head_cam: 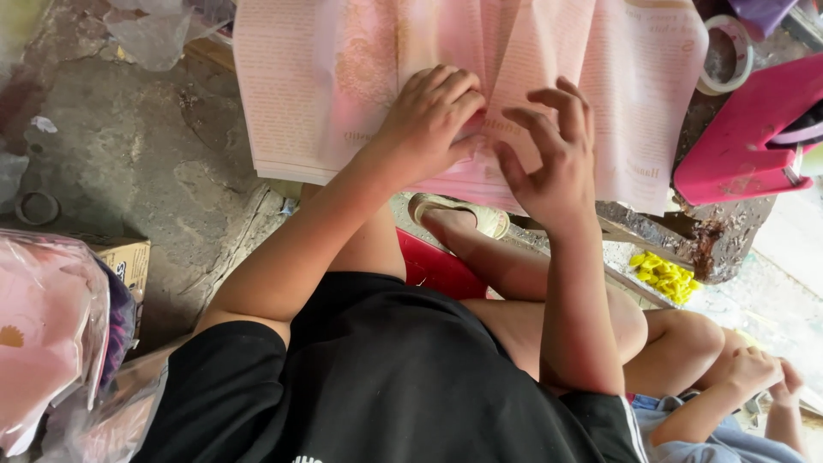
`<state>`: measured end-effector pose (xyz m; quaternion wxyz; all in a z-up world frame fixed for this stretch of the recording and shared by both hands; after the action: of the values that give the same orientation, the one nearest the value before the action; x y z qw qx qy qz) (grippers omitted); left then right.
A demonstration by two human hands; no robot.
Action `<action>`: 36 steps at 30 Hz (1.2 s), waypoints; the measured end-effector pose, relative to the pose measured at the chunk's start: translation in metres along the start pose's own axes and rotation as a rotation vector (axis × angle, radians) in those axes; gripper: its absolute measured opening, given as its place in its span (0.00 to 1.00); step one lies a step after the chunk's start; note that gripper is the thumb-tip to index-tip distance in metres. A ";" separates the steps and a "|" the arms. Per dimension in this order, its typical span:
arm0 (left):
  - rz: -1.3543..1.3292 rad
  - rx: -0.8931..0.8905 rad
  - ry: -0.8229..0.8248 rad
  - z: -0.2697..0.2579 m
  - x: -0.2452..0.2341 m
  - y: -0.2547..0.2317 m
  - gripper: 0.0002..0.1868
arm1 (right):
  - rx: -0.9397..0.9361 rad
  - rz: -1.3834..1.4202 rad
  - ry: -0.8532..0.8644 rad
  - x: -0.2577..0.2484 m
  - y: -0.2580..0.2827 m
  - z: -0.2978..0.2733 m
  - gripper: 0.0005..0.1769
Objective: Folding and smoothing decorative pink paper for flower arrangements.
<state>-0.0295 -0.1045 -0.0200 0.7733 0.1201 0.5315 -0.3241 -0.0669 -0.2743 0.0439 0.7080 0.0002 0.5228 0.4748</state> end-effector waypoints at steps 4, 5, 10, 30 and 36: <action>-0.062 0.020 -0.083 -0.001 -0.010 -0.001 0.19 | -0.001 0.103 0.064 0.000 0.009 0.014 0.18; -0.060 0.023 -0.062 -0.001 -0.010 0.000 0.18 | 0.023 0.048 0.103 0.003 0.007 0.015 0.18; -0.058 -0.010 0.061 -0.001 -0.005 0.004 0.20 | 0.128 -0.030 0.174 0.010 -0.013 0.001 0.22; -0.015 0.029 -0.006 -0.002 -0.010 -0.001 0.18 | 0.183 -0.008 0.185 0.020 -0.021 -0.014 0.32; 0.065 -0.053 -0.057 0.004 -0.008 -0.007 0.19 | 0.211 0.003 0.159 0.027 -0.015 -0.012 0.33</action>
<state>-0.0329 -0.1087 -0.0101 0.8013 0.1074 0.5134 -0.2878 -0.0654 -0.2704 0.0105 0.6597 0.0379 0.6244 0.4166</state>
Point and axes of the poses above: each hand's wrist, its own z-axis towards the middle knuckle, its own x-axis out of the palm, y = z × x, the point moved 4 cm from there along z, towards the middle knuckle, and after that the axes turned 12 degrees about z, right-handed, at the moved point
